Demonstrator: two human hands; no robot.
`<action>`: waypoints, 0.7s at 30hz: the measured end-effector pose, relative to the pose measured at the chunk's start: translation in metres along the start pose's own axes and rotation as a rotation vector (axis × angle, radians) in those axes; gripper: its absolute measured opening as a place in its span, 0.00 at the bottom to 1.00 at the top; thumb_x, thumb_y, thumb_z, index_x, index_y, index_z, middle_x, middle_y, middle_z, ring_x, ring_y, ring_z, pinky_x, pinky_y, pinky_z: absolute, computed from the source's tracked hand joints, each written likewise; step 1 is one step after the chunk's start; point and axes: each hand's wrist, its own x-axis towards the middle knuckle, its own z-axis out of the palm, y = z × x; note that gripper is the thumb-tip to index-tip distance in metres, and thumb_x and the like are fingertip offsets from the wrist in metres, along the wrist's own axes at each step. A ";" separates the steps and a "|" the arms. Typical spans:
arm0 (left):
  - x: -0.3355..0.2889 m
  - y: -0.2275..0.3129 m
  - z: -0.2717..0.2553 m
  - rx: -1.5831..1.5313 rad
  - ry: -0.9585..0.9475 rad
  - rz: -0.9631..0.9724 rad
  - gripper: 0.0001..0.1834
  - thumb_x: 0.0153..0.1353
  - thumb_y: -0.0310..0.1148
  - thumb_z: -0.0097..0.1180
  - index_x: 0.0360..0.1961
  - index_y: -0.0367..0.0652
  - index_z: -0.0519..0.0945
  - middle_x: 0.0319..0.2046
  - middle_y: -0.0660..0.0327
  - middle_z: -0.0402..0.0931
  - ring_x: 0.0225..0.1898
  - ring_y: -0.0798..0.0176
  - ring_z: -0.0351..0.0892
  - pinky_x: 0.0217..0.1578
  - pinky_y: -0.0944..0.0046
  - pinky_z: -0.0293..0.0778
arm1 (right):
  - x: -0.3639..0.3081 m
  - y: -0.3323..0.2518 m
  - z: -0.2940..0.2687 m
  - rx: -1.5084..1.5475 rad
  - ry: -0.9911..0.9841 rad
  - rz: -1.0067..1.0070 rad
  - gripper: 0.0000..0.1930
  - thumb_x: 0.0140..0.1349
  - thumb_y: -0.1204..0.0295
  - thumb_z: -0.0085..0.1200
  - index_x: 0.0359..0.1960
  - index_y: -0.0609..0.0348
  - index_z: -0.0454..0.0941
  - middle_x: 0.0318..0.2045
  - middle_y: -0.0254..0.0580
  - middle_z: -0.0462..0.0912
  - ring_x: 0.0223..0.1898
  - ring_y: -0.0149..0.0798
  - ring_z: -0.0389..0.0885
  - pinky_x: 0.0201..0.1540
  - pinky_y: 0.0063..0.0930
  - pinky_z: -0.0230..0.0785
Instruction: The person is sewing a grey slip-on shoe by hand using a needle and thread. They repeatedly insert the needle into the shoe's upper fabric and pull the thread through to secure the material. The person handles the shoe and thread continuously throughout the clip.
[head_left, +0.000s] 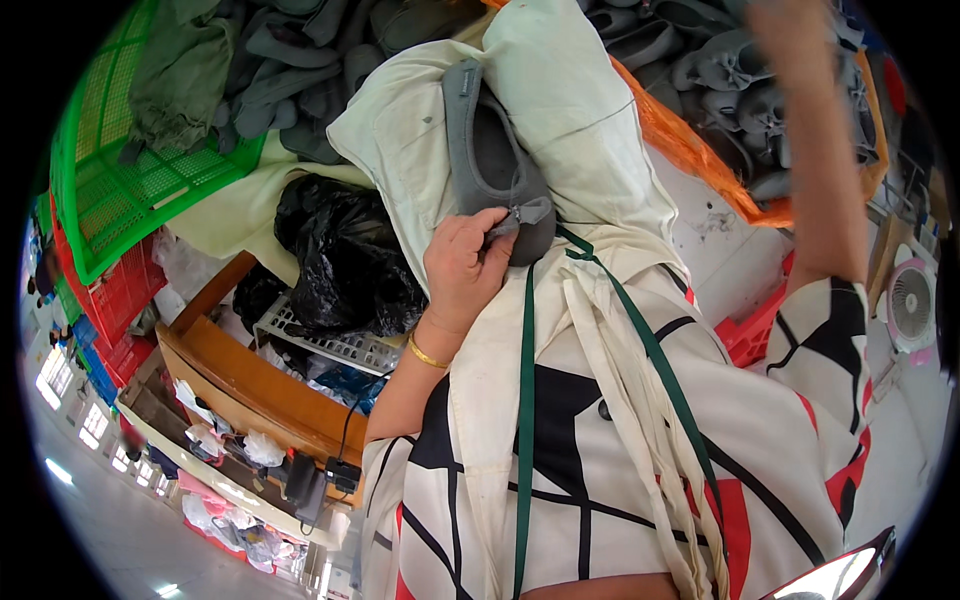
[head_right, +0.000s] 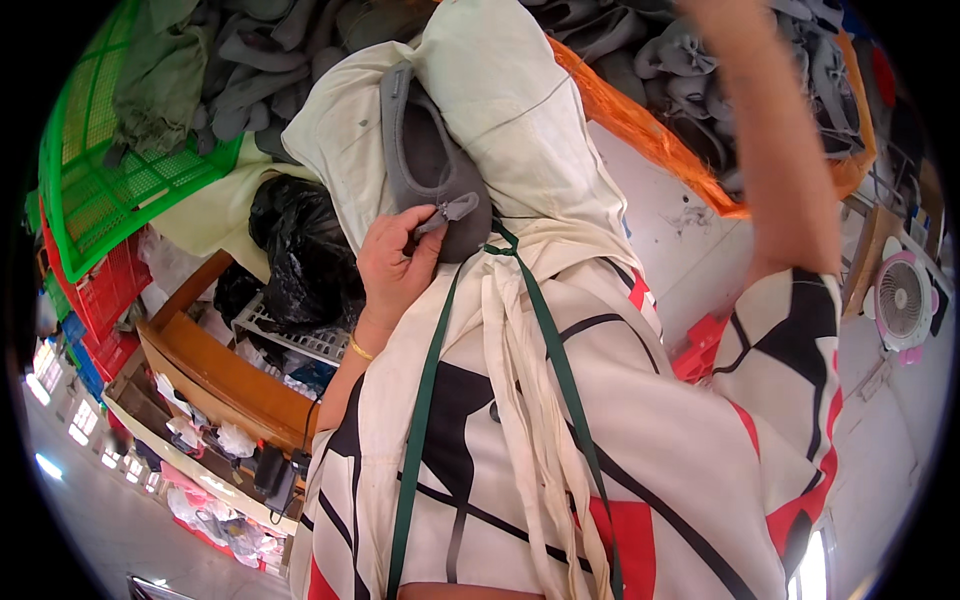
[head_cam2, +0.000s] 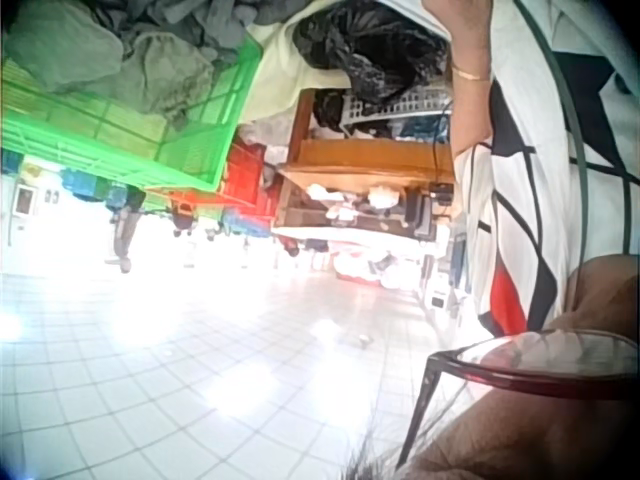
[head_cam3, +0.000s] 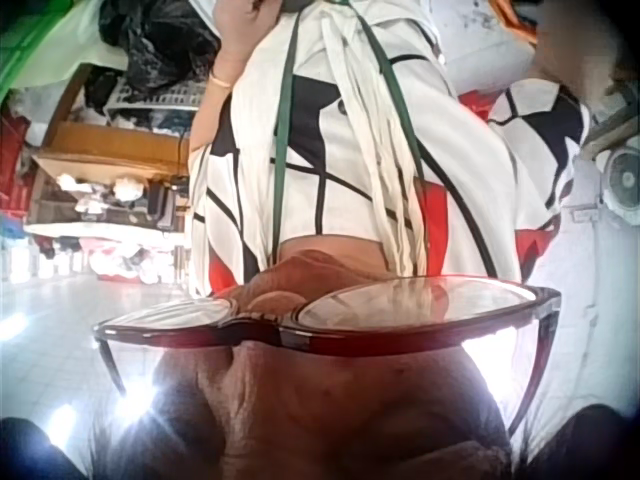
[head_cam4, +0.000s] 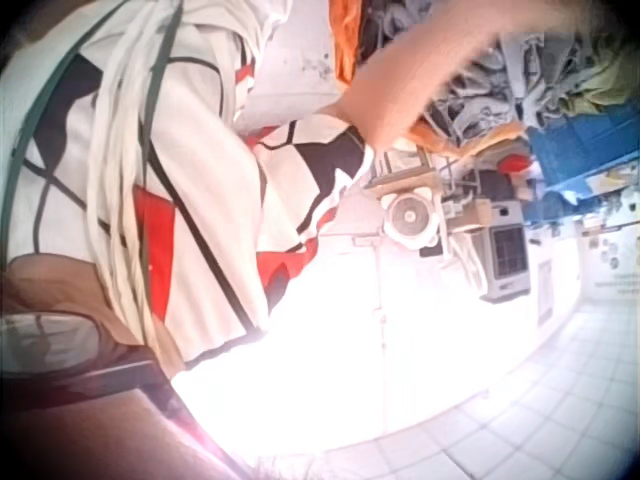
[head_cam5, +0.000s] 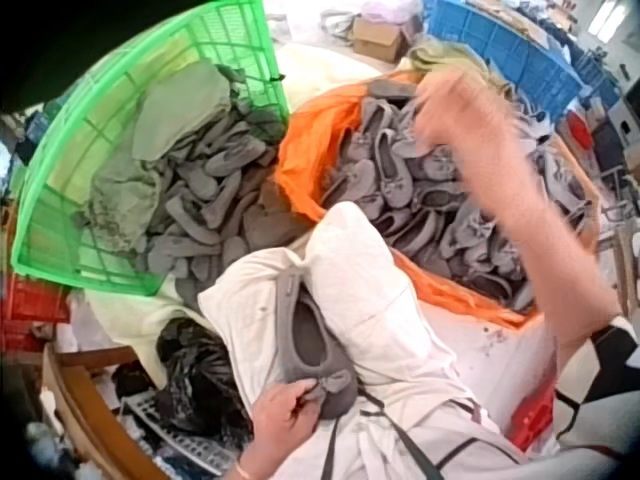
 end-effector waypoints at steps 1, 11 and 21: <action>0.001 0.003 -0.001 0.007 -0.009 -0.023 0.12 0.51 0.23 0.67 0.38 0.43 0.83 0.28 0.59 0.80 0.29 0.55 0.76 0.31 0.60 0.72 | -0.030 -0.002 0.024 0.012 -0.193 0.007 0.04 0.70 0.72 0.50 0.37 0.58 0.76 0.28 0.35 0.78 0.30 0.32 0.79 0.37 0.29 0.75; 0.005 0.003 -0.006 -0.071 -0.044 -0.072 0.11 0.53 0.23 0.65 0.40 0.41 0.84 0.27 0.57 0.79 0.29 0.55 0.77 0.31 0.61 0.72 | -0.127 -0.032 0.112 -0.185 -0.855 -0.494 0.03 0.48 0.72 0.57 0.24 0.54 0.75 0.27 0.33 0.74 0.35 0.37 0.78 0.38 0.30 0.74; 0.009 0.003 -0.007 -0.106 -0.085 -0.147 0.08 0.54 0.24 0.65 0.37 0.40 0.84 0.26 0.57 0.78 0.28 0.55 0.76 0.30 0.60 0.71 | -0.125 -0.033 0.119 -0.212 -0.793 -0.455 0.05 0.48 0.71 0.56 0.27 0.54 0.75 0.27 0.34 0.73 0.35 0.37 0.77 0.38 0.30 0.73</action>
